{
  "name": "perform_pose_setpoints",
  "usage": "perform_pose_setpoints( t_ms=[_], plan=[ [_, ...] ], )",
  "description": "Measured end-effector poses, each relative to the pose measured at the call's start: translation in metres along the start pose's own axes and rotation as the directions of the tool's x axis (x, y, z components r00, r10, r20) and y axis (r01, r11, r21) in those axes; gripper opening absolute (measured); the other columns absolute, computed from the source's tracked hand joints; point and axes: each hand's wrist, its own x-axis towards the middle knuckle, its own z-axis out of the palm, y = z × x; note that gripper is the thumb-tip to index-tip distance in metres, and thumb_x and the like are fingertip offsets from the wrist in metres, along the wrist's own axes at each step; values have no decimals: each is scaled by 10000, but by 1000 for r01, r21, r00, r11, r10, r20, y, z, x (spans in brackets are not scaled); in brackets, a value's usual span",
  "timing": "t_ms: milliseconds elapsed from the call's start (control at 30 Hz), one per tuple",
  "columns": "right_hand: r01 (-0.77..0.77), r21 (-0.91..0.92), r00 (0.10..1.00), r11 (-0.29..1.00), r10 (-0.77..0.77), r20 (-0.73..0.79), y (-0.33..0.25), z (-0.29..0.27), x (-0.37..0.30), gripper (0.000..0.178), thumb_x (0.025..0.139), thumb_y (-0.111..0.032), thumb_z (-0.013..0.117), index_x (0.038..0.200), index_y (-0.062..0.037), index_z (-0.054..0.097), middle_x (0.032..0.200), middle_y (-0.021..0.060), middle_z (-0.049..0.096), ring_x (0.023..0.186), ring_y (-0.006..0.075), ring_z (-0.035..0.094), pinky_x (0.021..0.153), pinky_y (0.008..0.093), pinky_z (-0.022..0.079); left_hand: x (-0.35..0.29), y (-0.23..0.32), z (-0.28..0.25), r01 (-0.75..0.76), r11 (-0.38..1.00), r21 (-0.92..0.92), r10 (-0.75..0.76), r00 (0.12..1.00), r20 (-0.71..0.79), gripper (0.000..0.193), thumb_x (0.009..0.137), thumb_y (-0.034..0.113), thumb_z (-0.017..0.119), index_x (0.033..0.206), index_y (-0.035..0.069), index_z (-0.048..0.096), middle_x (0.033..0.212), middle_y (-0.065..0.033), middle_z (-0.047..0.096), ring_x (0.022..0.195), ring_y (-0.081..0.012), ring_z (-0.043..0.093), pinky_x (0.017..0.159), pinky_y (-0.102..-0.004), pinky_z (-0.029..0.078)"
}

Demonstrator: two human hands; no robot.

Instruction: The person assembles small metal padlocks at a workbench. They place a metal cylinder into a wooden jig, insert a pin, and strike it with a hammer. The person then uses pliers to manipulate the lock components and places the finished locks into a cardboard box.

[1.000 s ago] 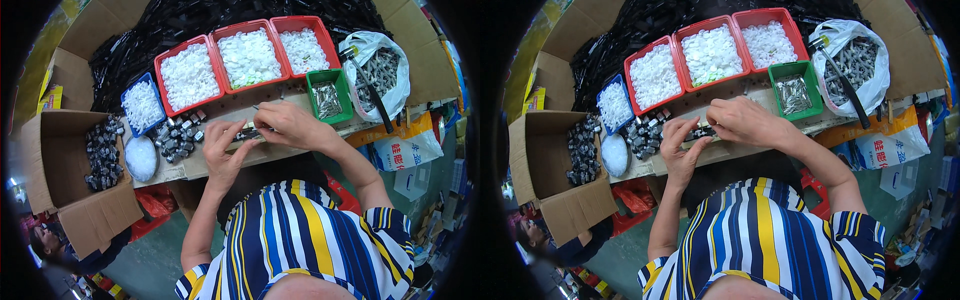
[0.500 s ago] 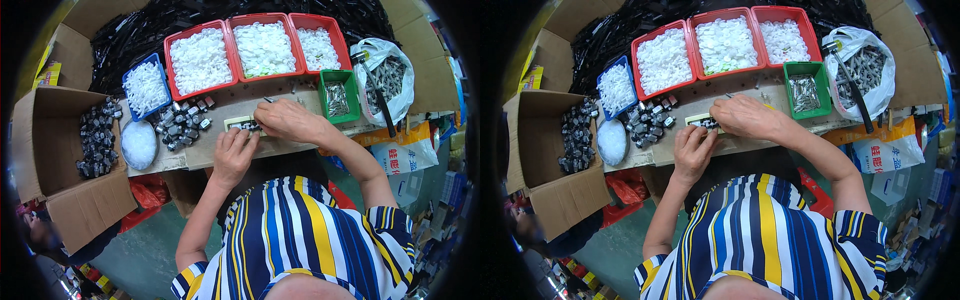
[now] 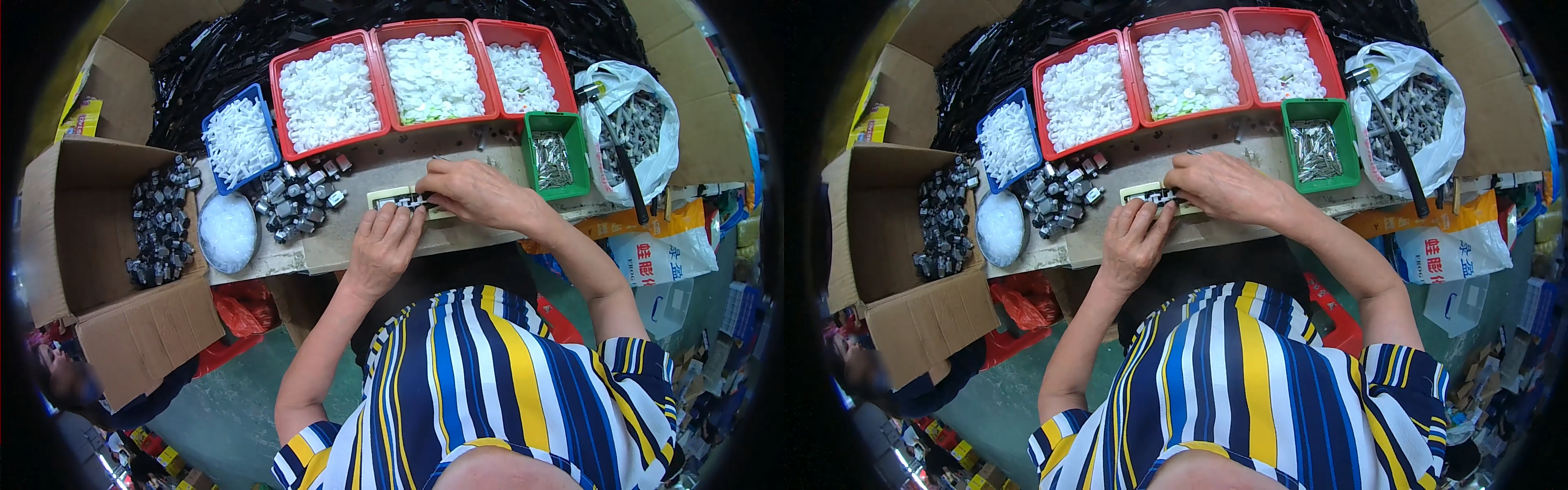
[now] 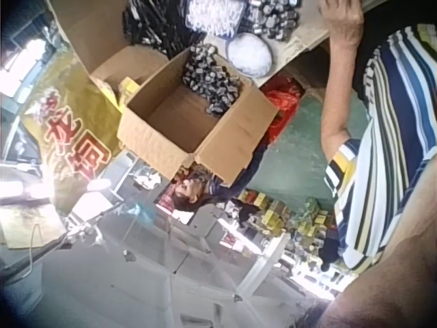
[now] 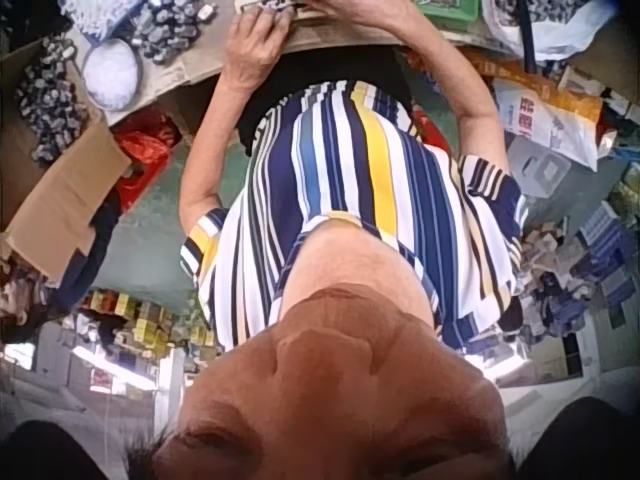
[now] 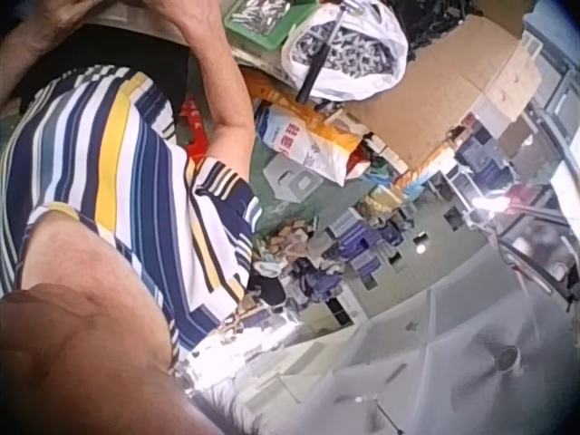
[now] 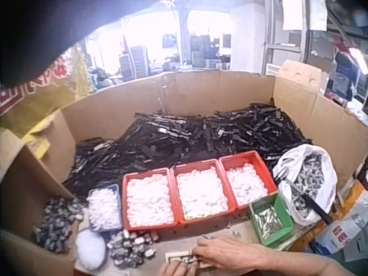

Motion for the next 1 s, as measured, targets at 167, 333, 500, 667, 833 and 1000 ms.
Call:
perform_pose_setpoints(
  t_ms=[167,333,500,667,833,1000],
  plan=[
    [117,-223,992,968,-124,-19,0,9,-13,125,762,-33,675,872,21,655,942,163,626,891,350,673,763,433,539,4,-2,-3,-68,995,68,65,997,44,372,814,152,765,1164,46,694,1038,-101,603,1028,-294,590,837,-426,480],
    [90,-305,996,948,-93,6,-7,11,-16,259,832,-63,603,1078,13,630,931,123,601,898,304,659,749,412,520,4,-5,-2,-123,986,110,117,991,61,382,810,153,768,1156,13,685,1028,-98,597,1014,-291,599,824,-418,468],
    [-15,-170,987,985,-13,-160,1,-6,-35,189,785,-42,666,970,-8,647,915,155,629,890,354,678,730,435,540,12,-1,3,-112,990,87,111,994,17,358,839,170,753,1148,3,681,1023,-93,598,1017,-267,606,842,-411,459],
    [-377,-62,765,924,274,-583,46,-94,-97,195,833,-57,659,1024,-15,665,954,167,676,884,340,678,763,400,546,10,0,3,-79,996,41,80,997,-22,359,827,168,771,1136,6,686,1015,-91,603,1014,-272,605,835,-414,458],
    [-735,-324,591,595,330,-736,132,-143,-179,198,859,-192,691,886,-3,638,876,214,651,862,407,639,765,495,494,9,2,1,-24,996,-87,21,999,-34,363,803,158,791,1128,25,697,1017,-99,604,1023,-291,593,820,-423,457],
    [-768,-316,584,558,405,-703,164,-144,-197,312,825,-270,766,802,9,626,742,202,625,707,374,610,651,465,462,15,-10,-17,16,989,-148,-26,997,-69,359,753,118,819,1086,50,705,1003,-97,605,1014,-299,587,812,-420,469]
  ],
)
